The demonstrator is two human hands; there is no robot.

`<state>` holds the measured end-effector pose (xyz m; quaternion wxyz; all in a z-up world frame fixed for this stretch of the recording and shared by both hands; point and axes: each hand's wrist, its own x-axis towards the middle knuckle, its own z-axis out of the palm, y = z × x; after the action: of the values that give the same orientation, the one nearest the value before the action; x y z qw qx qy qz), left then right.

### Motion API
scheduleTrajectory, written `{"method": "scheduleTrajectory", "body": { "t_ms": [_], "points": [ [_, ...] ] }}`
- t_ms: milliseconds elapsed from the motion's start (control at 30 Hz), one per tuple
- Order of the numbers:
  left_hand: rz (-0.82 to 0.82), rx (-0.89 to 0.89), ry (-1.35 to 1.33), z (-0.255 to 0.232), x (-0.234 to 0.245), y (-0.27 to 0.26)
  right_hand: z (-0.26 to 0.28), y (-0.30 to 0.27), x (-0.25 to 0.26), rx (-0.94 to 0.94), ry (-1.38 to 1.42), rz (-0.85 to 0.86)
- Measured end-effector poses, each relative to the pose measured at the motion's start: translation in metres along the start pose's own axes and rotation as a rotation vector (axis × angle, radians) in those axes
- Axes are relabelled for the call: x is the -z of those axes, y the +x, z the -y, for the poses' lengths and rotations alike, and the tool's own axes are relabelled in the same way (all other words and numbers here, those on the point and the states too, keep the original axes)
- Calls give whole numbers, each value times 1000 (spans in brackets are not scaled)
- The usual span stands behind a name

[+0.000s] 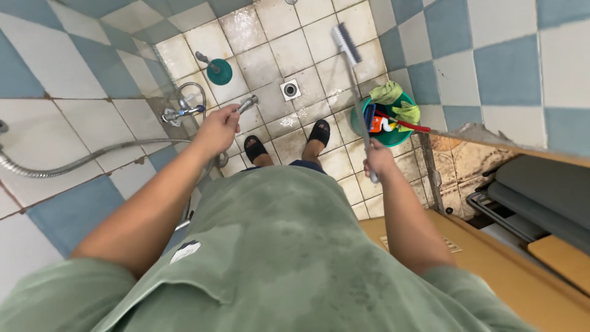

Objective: Cleaning the bathroom floor and rinsing the toilet using a shower head and a squeegee.

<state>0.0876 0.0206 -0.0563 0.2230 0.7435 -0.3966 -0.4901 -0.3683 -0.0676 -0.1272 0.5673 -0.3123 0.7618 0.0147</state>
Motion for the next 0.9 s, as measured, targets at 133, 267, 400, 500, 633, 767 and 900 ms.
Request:
{"method": "scheduleTrajectory", "body": {
  "t_ms": [133,267,400,500,633,767,900],
  "points": [
    [16,24,37,-13,-13,-8,19,55,10,-35,85,-1],
    [84,25,7,-31,-14,-10,24,78,5,-71,187,-66],
    [66,-4,-6,-30,-11,-10,21,84,-4,-56,117,60],
    [58,86,33,-44,2,-14,19,75,-4,-40,-381,-105],
    [78,16,30,-26,13,-13,-36,96,-25,4,-435,-133],
    [109,-31,11,-17,16,-9,-35,42,-74,-46,-144,-39],
    [165,-17,23,-8,15,-6,-14,-43,-109,-149,94,54]
  ]
}}
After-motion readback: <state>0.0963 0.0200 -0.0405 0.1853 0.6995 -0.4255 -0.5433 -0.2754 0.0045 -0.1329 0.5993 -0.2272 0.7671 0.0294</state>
